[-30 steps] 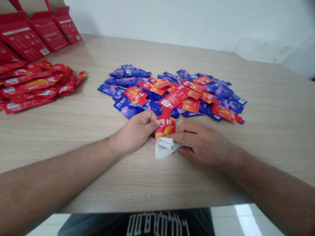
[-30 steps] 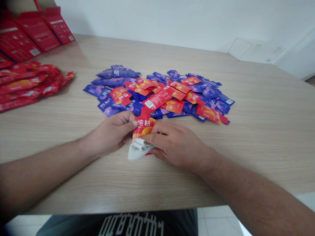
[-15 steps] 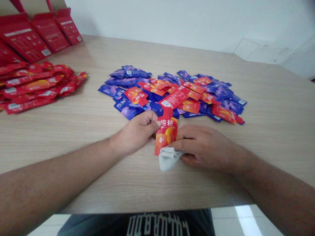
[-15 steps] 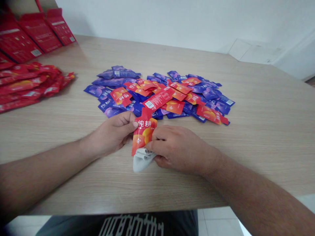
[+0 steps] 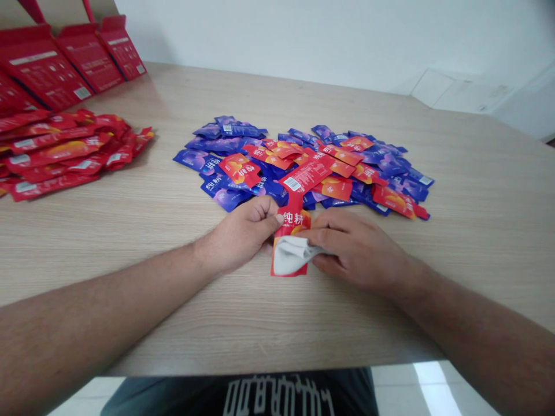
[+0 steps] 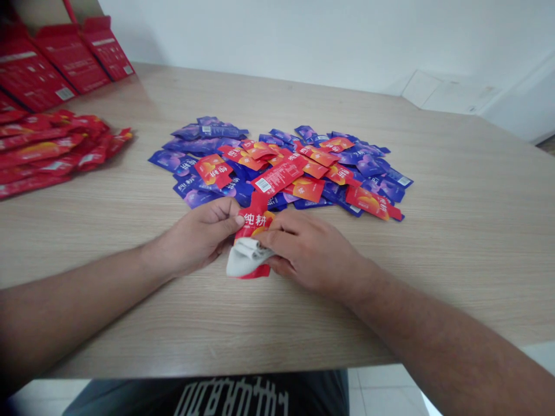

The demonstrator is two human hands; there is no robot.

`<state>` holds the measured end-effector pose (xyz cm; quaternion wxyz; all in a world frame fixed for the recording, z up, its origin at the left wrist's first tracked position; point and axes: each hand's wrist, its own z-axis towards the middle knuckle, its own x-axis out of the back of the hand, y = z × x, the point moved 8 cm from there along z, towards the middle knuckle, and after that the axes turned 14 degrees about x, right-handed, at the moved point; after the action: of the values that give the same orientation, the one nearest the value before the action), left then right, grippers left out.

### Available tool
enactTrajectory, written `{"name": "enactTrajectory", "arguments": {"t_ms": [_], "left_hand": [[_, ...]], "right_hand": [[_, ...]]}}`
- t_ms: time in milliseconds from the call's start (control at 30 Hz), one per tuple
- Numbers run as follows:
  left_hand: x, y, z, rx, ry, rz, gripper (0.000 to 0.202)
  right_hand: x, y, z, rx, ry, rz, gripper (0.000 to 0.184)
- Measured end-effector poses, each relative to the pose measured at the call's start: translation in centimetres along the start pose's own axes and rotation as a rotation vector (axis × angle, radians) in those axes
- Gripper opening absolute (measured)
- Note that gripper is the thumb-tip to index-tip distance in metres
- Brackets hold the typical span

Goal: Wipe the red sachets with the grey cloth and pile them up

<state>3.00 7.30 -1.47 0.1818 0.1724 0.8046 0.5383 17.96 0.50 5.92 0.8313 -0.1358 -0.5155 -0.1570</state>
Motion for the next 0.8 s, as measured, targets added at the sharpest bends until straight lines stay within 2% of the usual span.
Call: {"name": "enactTrajectory", "arguments": {"t_ms": [67, 233, 400, 600, 733, 800], "left_hand": [[-0.1, 0.0, 0.0, -0.001, -0.021, 0.001, 0.032], [-0.6, 0.0, -0.1, 0.016, -0.066, -0.008, 0.035], [-0.5, 0.2, -0.2, -0.016, -0.053, -0.016, 0.032], [-0.8, 0.5, -0.4, -0.009, -0.062, 0.013, 0.031], [-1.0, 0.5, -0.5, -0.001, -0.082, 0.0, 0.033], [-0.9, 0.5, -0.5, -0.001, -0.085, 0.006, 0.033]], "right_hand": [[0.2, -0.1, 0.0, 0.017, -0.007, -0.014, 0.021], [1.4, 1.9, -0.6, -0.153, 0.085, -0.107, 0.018], [0.5, 0.2, 0.1, 0.0, 0.018, -0.023, 0.019], [1.5, 2.1, -0.6, -0.192, 0.091, -0.104, 0.02], [0.9, 1.2, -0.3, -0.066, 0.054, -0.03, 0.018], [0.9, 1.2, -0.2, -0.059, 0.052, -0.024, 0.018]]}}
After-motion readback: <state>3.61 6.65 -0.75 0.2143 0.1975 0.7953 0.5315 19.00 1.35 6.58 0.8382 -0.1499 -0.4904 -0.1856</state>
